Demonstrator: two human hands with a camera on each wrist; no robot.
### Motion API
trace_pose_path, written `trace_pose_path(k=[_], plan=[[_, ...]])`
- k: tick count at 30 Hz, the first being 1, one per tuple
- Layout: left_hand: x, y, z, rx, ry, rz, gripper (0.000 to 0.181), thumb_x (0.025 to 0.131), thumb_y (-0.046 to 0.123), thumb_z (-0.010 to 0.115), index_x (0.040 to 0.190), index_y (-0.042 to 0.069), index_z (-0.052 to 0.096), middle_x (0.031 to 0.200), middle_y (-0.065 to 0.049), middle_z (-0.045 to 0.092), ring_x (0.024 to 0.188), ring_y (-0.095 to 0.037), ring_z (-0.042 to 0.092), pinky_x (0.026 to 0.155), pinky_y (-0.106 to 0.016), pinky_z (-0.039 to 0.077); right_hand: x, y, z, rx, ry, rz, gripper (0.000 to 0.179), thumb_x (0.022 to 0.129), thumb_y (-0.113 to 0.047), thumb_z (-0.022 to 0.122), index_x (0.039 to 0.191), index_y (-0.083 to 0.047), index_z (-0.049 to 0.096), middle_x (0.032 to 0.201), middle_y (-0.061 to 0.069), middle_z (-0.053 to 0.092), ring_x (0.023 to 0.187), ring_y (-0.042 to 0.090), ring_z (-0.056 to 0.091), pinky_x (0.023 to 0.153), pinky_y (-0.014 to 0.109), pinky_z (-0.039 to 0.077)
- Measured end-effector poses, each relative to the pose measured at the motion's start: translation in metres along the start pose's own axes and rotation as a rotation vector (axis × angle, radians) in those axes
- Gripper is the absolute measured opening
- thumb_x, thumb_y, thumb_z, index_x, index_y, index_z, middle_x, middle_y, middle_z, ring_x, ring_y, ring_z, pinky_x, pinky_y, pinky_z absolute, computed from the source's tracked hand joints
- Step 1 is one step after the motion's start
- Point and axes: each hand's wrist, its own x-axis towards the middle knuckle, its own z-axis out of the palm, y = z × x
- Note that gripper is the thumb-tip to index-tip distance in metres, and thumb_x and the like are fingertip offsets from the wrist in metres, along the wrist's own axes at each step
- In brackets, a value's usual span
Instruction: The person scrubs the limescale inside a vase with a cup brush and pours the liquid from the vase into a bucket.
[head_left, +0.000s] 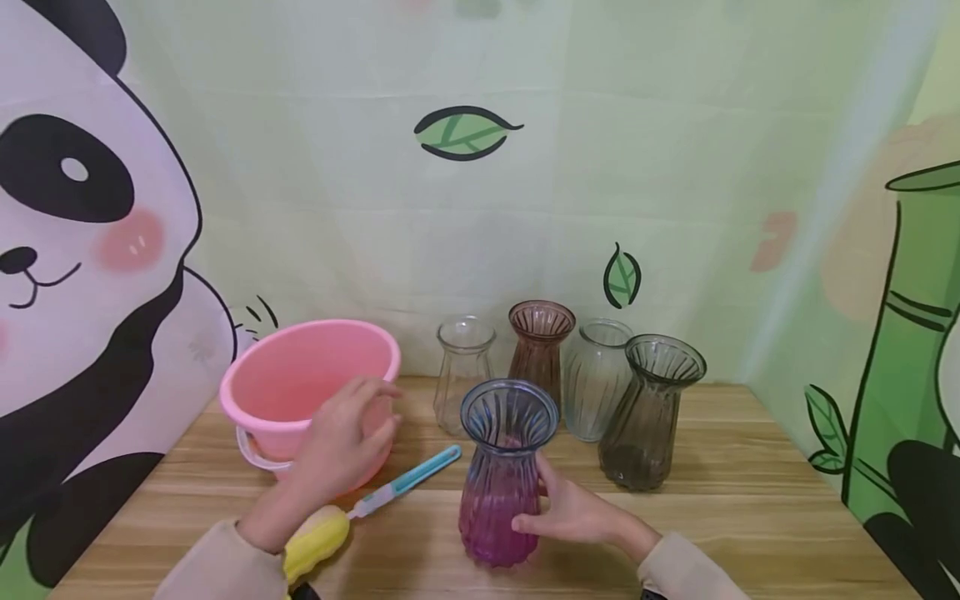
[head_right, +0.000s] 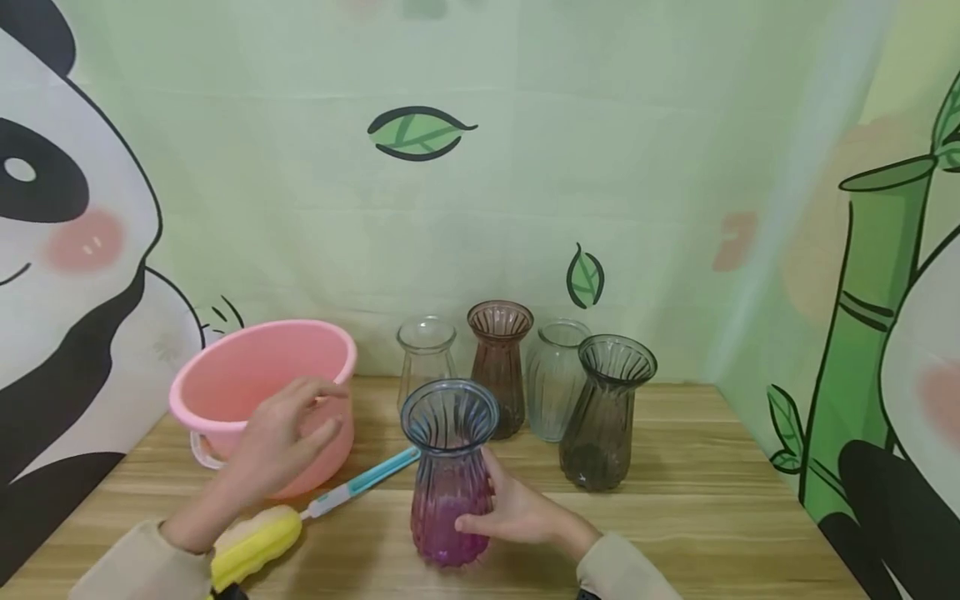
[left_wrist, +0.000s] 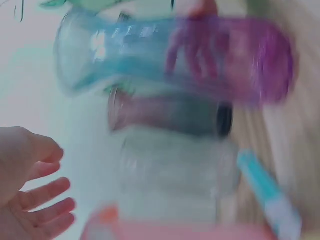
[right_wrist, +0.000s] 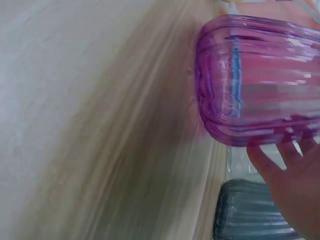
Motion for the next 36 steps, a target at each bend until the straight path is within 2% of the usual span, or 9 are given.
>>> trace_pose_path(k=[4,8,15,20,24,27,30,32,36], plan=[[-0.003,-0.031,-0.031,0.113,0.085,-0.008,0.025,0.077,0.006,0.067,0.101,0.004,0.060,0.098,-0.012,0.061,0.091,-0.028,0.057,0.075,-0.044,0.050,0.003,0.001,0.007,0.052,0.031,-0.034,0.096,0.076,-0.026,0.074,0.145,-0.016,0.008,0.137,0.015,0.041,0.122,0.030,0.046,0.098,0.040,0.041],[-0.006,-0.060,-0.053,0.150,0.111,-0.125,0.029,0.078,0.005,0.066,0.105,0.000,0.057,0.104,-0.021,0.057,0.097,-0.039,0.053,0.078,-0.055,0.045,0.008,0.002,0.013,0.093,0.079,-0.065,0.093,0.071,-0.022,0.078,0.141,-0.019,0.017,0.133,0.009,0.046,0.119,0.024,0.050,0.098,0.037,0.039],[-0.015,-0.102,-0.082,0.086,0.016,-0.432,0.047,0.089,0.024,0.053,0.126,-0.004,0.046,0.123,-0.031,0.046,0.109,-0.049,0.044,0.082,-0.065,0.039,0.012,0.001,0.018,0.106,0.129,-0.087,0.096,0.067,-0.020,0.080,0.140,-0.017,0.018,0.131,0.009,0.048,0.116,0.024,0.051,0.098,0.038,0.039],[-0.020,-0.120,-0.090,0.026,-0.023,-0.562,0.055,0.091,0.028,0.049,0.131,-0.007,0.039,0.126,-0.034,0.045,0.108,-0.051,0.048,0.080,-0.059,0.046,0.013,0.003,0.021,0.083,0.156,-0.078,0.095,0.067,-0.023,0.081,0.139,-0.014,0.019,0.129,0.010,0.049,0.116,0.025,0.052,0.097,0.040,0.040],[-0.021,-0.130,-0.091,-0.063,-0.063,-0.652,0.059,0.091,0.031,0.048,0.134,-0.008,0.035,0.127,-0.034,0.044,0.101,-0.045,0.057,0.080,-0.052,0.049,0.015,0.001,0.024,0.075,0.176,-0.064,0.097,0.066,-0.025,0.081,0.140,-0.017,0.018,0.129,0.009,0.049,0.115,0.024,0.052,0.097,0.042,0.040],[-0.020,-0.136,-0.091,-0.226,-0.092,-0.741,0.064,0.093,0.032,0.047,0.138,-0.008,0.028,0.130,-0.035,0.041,0.086,-0.026,0.065,0.078,-0.040,0.053,0.017,-0.004,0.025,0.042,0.211,-0.054,0.098,0.065,-0.028,0.082,0.140,-0.020,0.018,0.126,0.008,0.051,0.112,0.023,0.054,0.095,0.042,0.041],[-0.019,-0.141,-0.090,-0.427,-0.099,-0.812,0.065,0.094,0.028,0.046,0.140,-0.010,0.022,0.134,-0.035,0.036,0.077,-0.002,0.062,0.075,-0.027,0.053,0.022,-0.009,0.027,-0.065,0.271,-0.050,0.095,0.063,-0.034,0.082,0.137,-0.019,0.024,0.121,0.008,0.054,0.108,0.022,0.055,0.091,0.042,0.043],[-0.019,-0.144,-0.090,-0.528,-0.099,-0.843,0.064,0.094,0.025,0.046,0.140,-0.011,0.019,0.136,-0.034,0.033,0.074,0.007,0.057,0.074,-0.023,0.053,0.026,-0.014,0.027,-0.152,0.315,-0.057,0.093,0.061,-0.037,0.082,0.134,-0.017,0.029,0.118,0.007,0.055,0.106,0.022,0.056,0.088,0.042,0.044],[-0.020,-0.145,-0.089,-0.582,-0.104,-0.892,0.065,0.094,0.026,0.047,0.142,-0.008,0.018,0.138,-0.031,0.032,0.074,0.008,0.056,0.075,-0.021,0.052,0.038,-0.023,0.025,-0.363,0.409,-0.114,0.093,0.056,-0.039,0.084,0.132,-0.013,0.036,0.116,0.006,0.055,0.104,0.020,0.053,0.085,0.040,0.044]])
